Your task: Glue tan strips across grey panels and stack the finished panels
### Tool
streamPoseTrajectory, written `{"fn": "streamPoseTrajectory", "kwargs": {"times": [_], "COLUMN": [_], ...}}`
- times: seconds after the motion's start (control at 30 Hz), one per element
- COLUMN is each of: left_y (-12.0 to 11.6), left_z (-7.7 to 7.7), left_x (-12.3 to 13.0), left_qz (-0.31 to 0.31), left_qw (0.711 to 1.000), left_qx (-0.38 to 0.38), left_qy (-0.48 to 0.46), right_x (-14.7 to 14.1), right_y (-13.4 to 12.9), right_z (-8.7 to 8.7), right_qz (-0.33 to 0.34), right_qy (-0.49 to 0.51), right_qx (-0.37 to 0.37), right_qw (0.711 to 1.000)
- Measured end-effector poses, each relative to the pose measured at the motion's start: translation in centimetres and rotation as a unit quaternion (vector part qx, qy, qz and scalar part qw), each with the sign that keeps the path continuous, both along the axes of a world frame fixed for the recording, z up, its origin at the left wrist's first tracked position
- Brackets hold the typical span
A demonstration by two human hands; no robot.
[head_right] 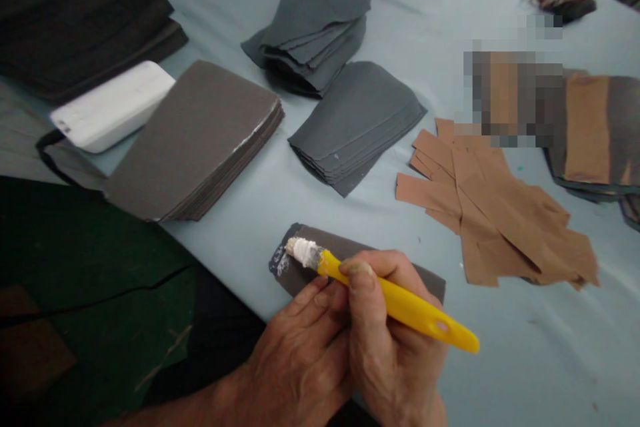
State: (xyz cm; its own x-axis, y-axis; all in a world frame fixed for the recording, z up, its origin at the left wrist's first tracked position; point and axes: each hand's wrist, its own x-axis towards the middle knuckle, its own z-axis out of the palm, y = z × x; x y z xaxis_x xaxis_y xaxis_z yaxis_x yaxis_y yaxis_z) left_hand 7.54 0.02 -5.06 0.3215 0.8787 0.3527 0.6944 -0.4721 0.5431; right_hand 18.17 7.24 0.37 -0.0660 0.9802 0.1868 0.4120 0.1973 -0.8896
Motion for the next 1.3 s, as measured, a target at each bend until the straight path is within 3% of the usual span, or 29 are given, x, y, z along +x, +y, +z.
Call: {"fn": "streamPoseTrajectory", "kwargs": {"times": [0.1,0.3,0.5,0.77,1.03,1.2,1.3], "left_y": [0.1,0.1,0.1,0.1,-0.5,-0.6,-0.4], "left_z": [0.1,0.2,0.2,0.2,-0.7,-0.7,-1.1], "left_x": [0.0,0.0,0.0,-0.1,0.4,0.4,0.7], "left_qz": [-0.005,0.001,-0.004,0.007,-0.014,-0.005,-0.006], "left_qw": [1.000,1.000,1.000,1.000,1.000,1.000,1.000], "left_qx": [0.002,0.000,-0.001,0.002,-0.018,-0.019,-0.006], "left_qy": [-0.019,0.013,-0.009,0.030,0.006,0.000,0.008], "right_x": [0.2,0.4,0.5,0.5,0.5,0.6,0.7], "right_y": [-0.3,-0.1,0.0,0.1,-1.0,-1.1,-1.3], "right_z": [-0.2,-0.8,-0.1,-1.2,0.1,0.0,-0.1], "right_qz": [0.032,-0.014,0.064,-0.004,0.087,0.045,0.071], "right_qy": [-0.020,-0.044,-0.041,-0.050,-0.118,-0.093,-0.119], "right_qx": [-0.015,0.031,-0.006,0.052,0.041,0.063,0.064], "right_qw": [0.999,0.998,0.997,0.997,0.988,0.993,0.988]}}
